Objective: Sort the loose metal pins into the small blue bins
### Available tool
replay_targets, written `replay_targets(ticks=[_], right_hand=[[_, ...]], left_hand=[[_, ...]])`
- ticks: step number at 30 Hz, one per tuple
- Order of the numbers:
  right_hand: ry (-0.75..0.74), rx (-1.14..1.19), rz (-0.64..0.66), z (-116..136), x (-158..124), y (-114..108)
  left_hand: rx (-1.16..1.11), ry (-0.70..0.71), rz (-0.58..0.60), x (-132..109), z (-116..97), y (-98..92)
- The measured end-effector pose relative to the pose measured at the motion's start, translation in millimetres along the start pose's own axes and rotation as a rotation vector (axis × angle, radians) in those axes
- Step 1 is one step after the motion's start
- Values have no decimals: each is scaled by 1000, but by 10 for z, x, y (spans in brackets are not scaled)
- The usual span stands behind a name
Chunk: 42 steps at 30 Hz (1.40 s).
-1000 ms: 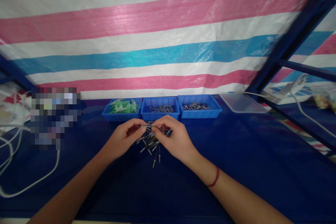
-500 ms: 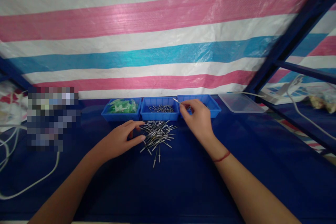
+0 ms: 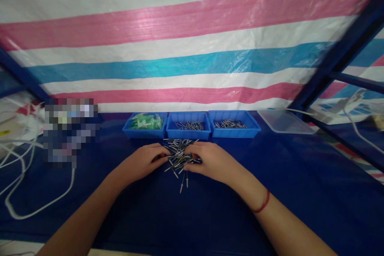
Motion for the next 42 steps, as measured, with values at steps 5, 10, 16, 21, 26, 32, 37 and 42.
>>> replay_targets(ticks=[5,10,16,21,26,32,37,42], right_hand=[[47,-69,-55,-11,9,51],[102,15,-301,21,21,16],[153,321,-577,14,-8,38],[225,495,-691,-52,-52,46],[226,544,-711,-24,-53,20],[222,531,-717,-18,-57,5],[219,536,-712,-22,-56,15],[192,510,-680,-29,-41,-1]], left_hand=[[-24,-56,-117,7,-6,-63],[-316,-97,-276,0,-46,-170],[-765,-129,-127,53,-96,42],[-920,-171,-41,75,-112,123],[-974,-184,4,79,-133,156],[-957,-168,-9,73,-141,145],[-965,-141,-33,70,-155,104],[-969,-162,-77,66,-124,93]])
Point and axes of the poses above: each hand's wrist, its own x-axis towards the middle knuckle, its own y-axis out of the palm, z = x × y, the point moved 7 cm from there along x, towards the middle knuckle, and after that the axes turned 14 degrees about -y, right-handed, at the moved point
